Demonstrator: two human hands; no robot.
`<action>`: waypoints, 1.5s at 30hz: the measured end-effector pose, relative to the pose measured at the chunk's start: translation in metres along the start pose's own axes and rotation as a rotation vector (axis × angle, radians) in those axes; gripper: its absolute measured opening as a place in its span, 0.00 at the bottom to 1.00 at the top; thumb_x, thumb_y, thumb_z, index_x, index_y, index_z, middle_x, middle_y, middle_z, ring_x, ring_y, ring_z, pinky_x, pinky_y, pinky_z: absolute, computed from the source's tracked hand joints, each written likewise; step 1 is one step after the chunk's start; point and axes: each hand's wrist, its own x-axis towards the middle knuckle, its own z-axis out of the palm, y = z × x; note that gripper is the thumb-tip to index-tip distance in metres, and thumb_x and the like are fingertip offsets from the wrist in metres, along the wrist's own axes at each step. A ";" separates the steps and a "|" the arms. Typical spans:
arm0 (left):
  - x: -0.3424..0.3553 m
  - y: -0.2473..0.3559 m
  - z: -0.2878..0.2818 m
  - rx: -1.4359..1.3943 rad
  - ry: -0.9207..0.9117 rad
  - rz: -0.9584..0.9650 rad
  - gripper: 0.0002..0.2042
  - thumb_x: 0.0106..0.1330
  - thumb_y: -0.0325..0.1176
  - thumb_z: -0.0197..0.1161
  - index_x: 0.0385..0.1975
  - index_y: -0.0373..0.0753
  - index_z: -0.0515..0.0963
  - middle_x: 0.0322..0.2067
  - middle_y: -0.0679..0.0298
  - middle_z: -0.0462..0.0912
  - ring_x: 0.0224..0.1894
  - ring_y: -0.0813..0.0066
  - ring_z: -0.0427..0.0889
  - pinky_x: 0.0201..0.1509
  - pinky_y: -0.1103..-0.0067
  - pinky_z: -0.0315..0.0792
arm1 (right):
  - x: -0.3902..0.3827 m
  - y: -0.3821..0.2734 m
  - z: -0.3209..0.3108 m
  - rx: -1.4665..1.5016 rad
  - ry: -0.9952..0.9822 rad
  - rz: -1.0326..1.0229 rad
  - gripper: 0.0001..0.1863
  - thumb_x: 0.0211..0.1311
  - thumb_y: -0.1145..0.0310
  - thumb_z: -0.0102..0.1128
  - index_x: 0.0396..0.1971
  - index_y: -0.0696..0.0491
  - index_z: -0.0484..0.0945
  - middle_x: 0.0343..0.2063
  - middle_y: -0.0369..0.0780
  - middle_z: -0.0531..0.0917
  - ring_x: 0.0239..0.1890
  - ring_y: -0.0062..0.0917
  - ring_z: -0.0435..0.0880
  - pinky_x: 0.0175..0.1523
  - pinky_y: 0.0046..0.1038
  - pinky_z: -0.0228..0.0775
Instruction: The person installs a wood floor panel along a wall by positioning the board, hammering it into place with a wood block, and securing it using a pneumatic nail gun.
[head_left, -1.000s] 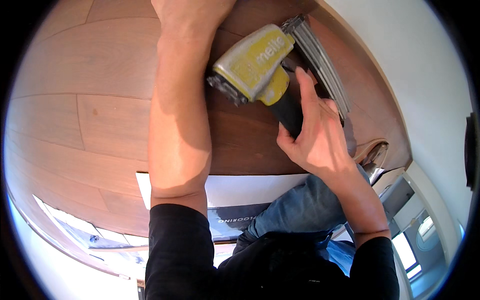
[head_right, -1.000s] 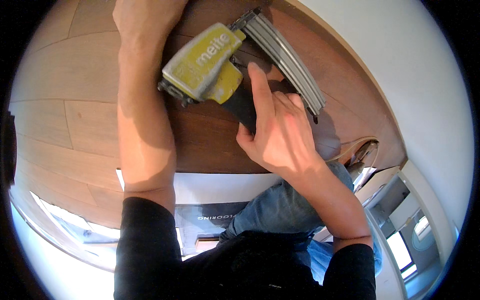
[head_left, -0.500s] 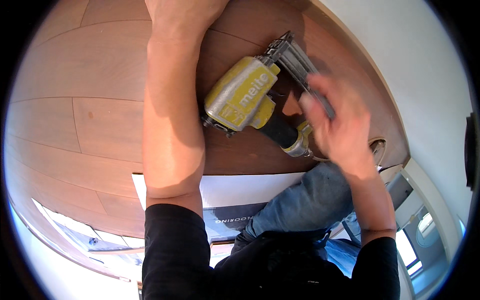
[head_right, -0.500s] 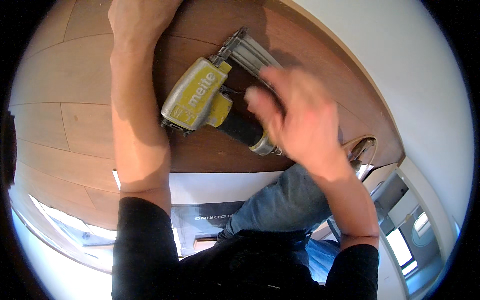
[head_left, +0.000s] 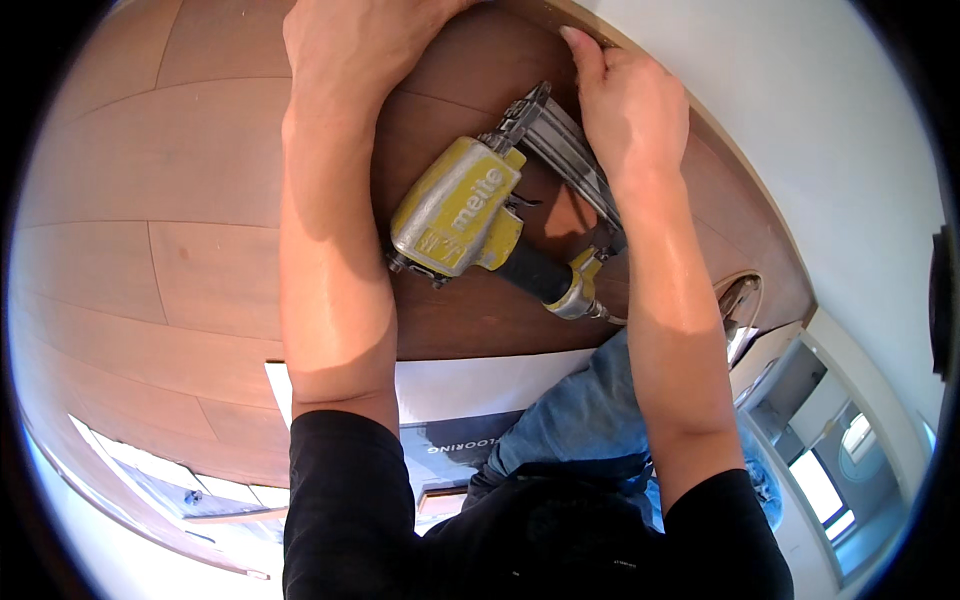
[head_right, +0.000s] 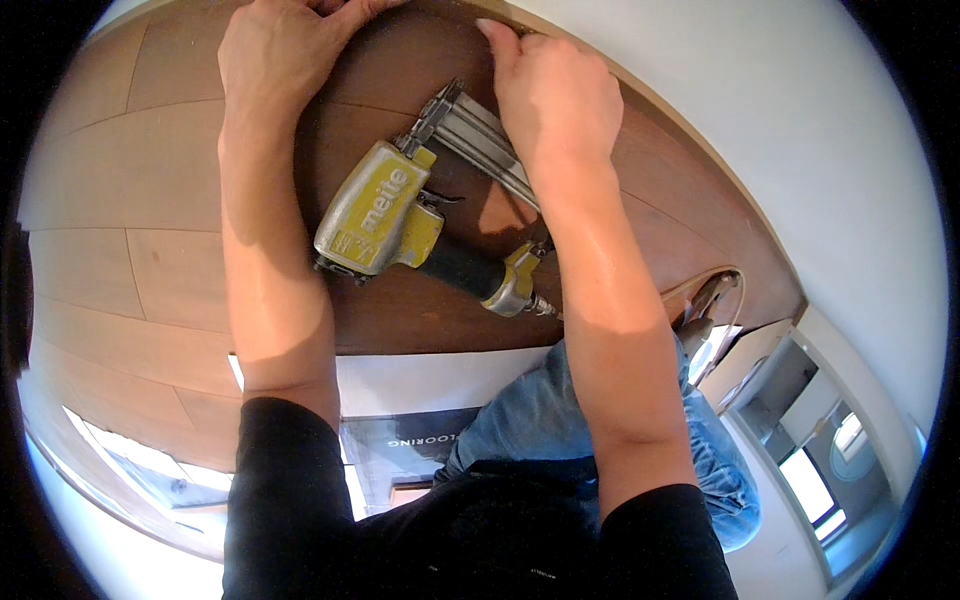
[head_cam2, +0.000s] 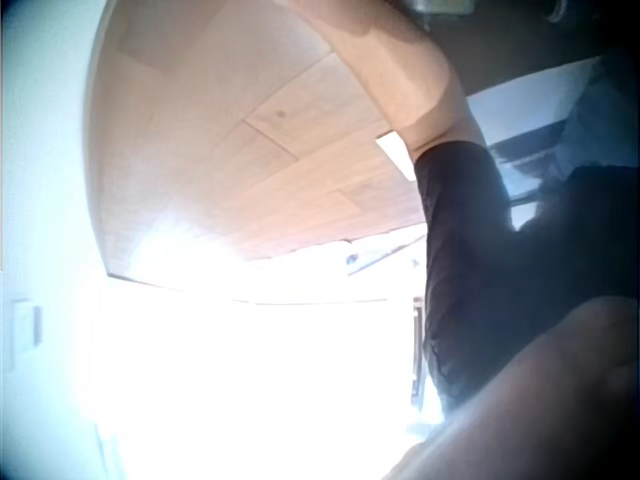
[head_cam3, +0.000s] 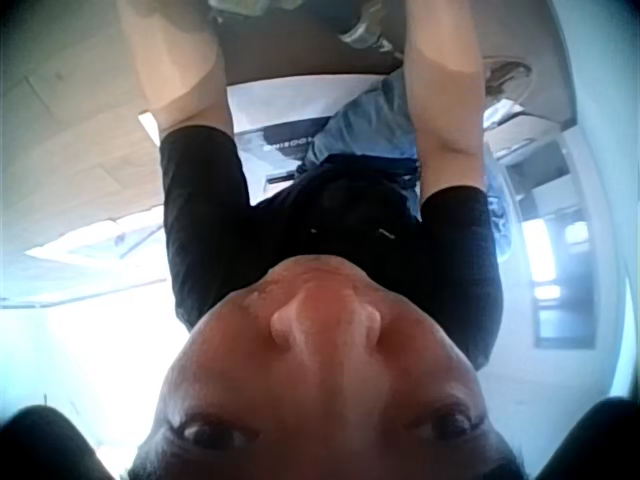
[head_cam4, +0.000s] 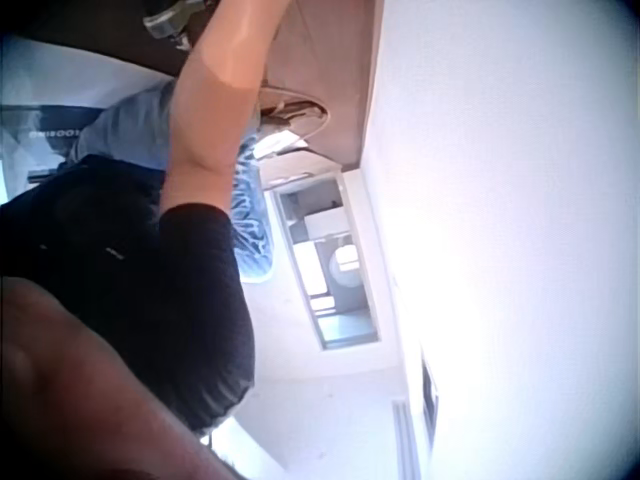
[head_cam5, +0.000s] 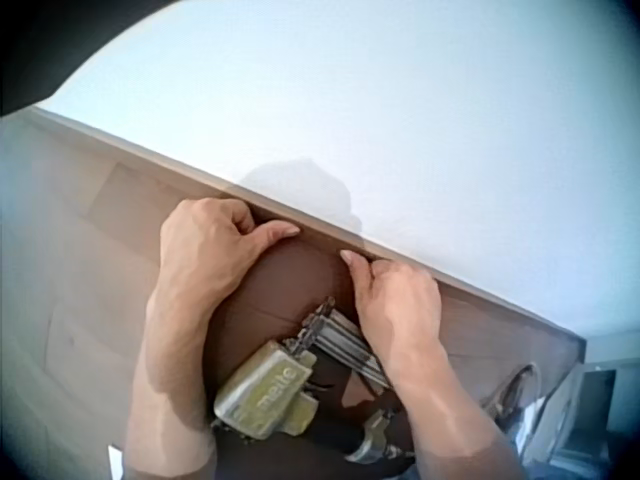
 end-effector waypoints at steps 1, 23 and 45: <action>-0.001 0.001 -0.001 -0.011 -0.003 -0.001 0.26 0.54 0.57 0.75 0.18 0.36 0.84 0.18 0.52 0.82 0.23 0.53 0.83 0.31 0.66 0.77 | -0.002 0.006 0.001 -0.009 0.011 0.017 0.31 0.73 0.43 0.51 0.26 0.55 0.87 0.26 0.52 0.86 0.33 0.52 0.86 0.42 0.48 0.79; 0.003 -0.004 0.006 -0.009 -0.093 -0.049 0.30 0.53 0.68 0.71 0.23 0.41 0.86 0.15 0.61 0.81 0.22 0.65 0.82 0.32 0.71 0.76 | -0.018 0.013 -0.030 0.062 -0.006 -0.109 0.31 0.69 0.43 0.58 0.24 0.59 0.85 0.19 0.46 0.84 0.25 0.40 0.84 0.35 0.37 0.75; 0.010 -0.017 0.015 0.005 -0.070 -0.189 0.30 0.55 0.67 0.71 0.22 0.39 0.87 0.16 0.61 0.81 0.21 0.70 0.76 0.33 0.72 0.74 | -0.261 0.479 -0.066 -0.078 -0.085 0.769 0.23 0.62 0.64 0.57 0.55 0.60 0.78 0.53 0.53 0.83 0.57 0.47 0.81 0.63 0.38 0.71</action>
